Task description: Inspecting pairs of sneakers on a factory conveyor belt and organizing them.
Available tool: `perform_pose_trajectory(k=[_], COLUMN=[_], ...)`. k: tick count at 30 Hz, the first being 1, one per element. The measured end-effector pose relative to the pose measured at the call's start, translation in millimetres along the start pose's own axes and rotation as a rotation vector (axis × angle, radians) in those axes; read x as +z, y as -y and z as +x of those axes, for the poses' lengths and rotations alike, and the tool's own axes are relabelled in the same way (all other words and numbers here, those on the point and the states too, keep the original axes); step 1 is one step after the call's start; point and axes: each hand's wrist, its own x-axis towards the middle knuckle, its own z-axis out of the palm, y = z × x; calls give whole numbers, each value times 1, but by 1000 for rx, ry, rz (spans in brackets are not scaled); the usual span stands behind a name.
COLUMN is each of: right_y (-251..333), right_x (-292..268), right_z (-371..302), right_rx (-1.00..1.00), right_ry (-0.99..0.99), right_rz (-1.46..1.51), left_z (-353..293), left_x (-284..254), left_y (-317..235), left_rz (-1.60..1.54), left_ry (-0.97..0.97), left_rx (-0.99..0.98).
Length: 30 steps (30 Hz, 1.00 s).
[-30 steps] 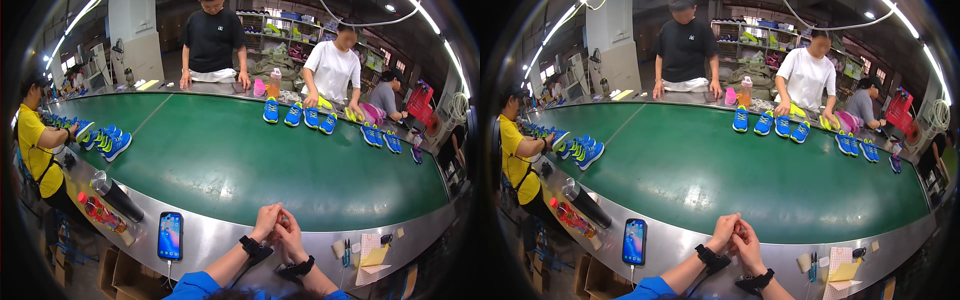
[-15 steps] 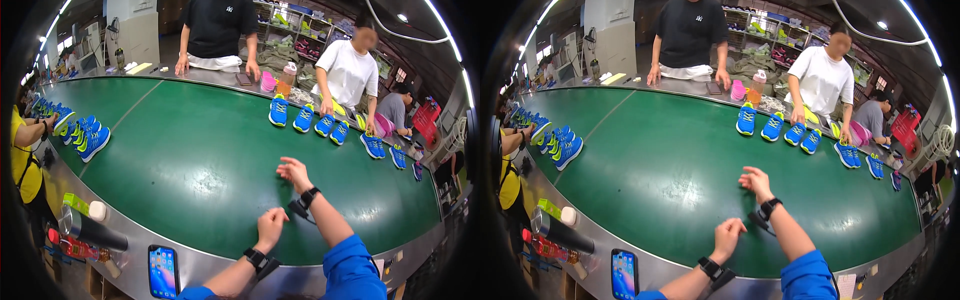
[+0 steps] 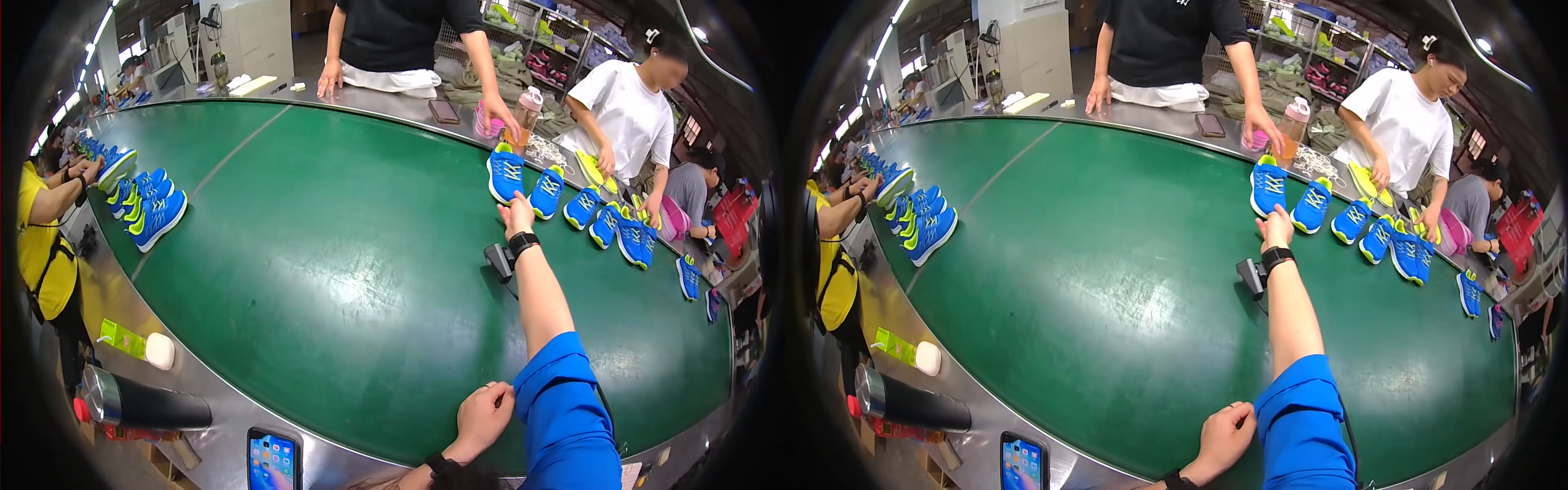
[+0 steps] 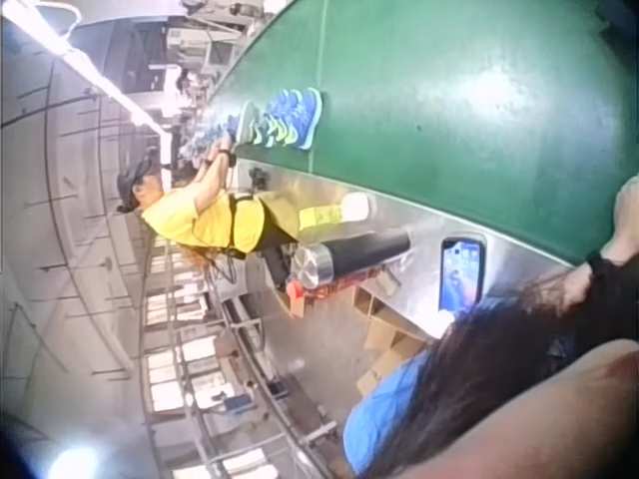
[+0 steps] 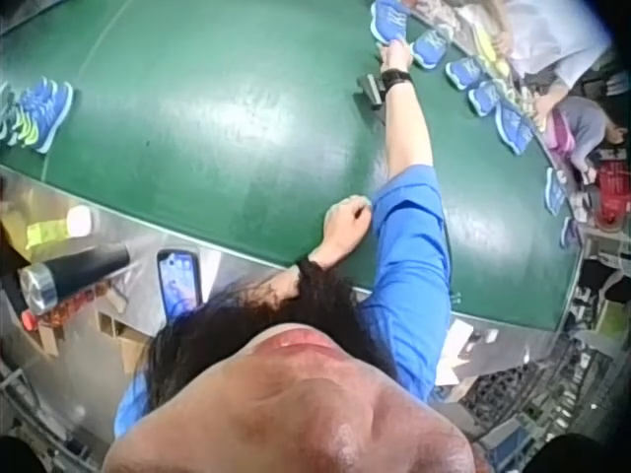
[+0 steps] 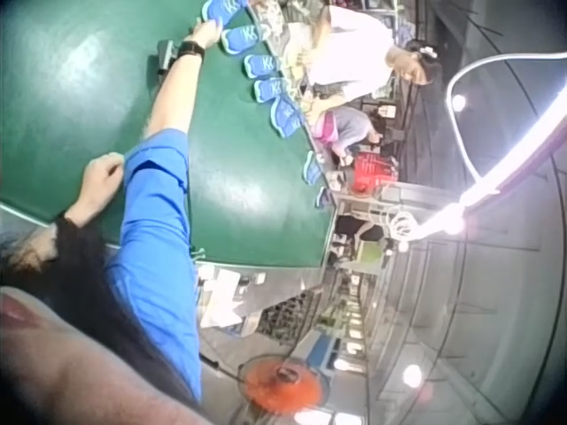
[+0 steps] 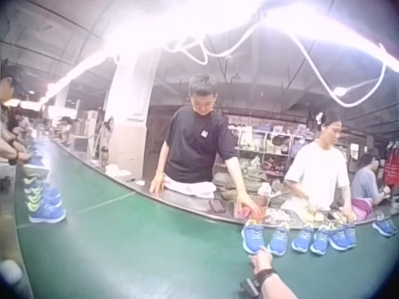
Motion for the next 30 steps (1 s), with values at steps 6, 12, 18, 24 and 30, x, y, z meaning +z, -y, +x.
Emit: perform_pose_trajectory(k=[6,12,18,24,30], right_y=[-1,1,6,82,116], right_x=[-22,-10,-28,-132,-225], right_z=[15,44,-11,-161,-246], right_rx=[-111,-135,4,59,-31], right_ry=[-222,-296,32,886,728], right_rz=[-45,-120,-152,-626,-822], left_z=[-4,-10,-5,5,24], left_x=[1,-4,-5,-21,-52], left_y=[2,-7,-3,6,10], left_rz=[105,188,80,-138,-204], left_ry=[-10,39,-111,-583,-803], left_rx=[69,8,44,67,173])
